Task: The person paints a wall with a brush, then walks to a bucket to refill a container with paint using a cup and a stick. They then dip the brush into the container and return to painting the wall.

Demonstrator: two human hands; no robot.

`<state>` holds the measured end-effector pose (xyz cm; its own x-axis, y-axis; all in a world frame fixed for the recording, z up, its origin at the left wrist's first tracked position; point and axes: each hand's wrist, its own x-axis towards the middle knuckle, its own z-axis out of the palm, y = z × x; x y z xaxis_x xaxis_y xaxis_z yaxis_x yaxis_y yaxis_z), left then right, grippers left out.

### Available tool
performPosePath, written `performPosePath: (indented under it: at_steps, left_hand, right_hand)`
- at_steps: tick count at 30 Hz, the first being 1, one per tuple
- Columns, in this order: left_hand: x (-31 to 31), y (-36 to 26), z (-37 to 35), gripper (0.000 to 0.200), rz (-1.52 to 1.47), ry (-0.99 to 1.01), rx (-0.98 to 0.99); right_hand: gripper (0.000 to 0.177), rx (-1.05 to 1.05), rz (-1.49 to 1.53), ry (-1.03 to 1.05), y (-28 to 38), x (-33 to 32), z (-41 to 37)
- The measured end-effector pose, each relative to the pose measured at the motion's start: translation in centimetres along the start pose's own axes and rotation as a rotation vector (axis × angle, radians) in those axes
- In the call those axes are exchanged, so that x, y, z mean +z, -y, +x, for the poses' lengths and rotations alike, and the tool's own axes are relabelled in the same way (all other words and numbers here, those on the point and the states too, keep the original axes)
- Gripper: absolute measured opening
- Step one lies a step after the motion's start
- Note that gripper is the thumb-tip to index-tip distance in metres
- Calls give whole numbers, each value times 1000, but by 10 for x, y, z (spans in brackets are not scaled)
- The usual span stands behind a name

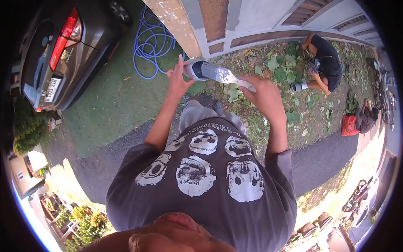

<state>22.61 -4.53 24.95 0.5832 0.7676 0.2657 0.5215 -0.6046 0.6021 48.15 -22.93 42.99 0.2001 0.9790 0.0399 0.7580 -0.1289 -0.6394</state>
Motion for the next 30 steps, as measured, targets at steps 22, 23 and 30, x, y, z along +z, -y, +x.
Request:
performPosePath:
  at_steps: [22,23,30]
  left_hand:
    - [30,-25,-26,124,16,91,22]
    - [31,-25,-24,123,4,100,28]
    - [40,-29,-8,122,13,164,100]
  right_hand:
    - [23,91,489,23,-57,137,36]
    - [23,89,489,25,-64,141,34]
    - [21,16,225,-114,-38,121,25]
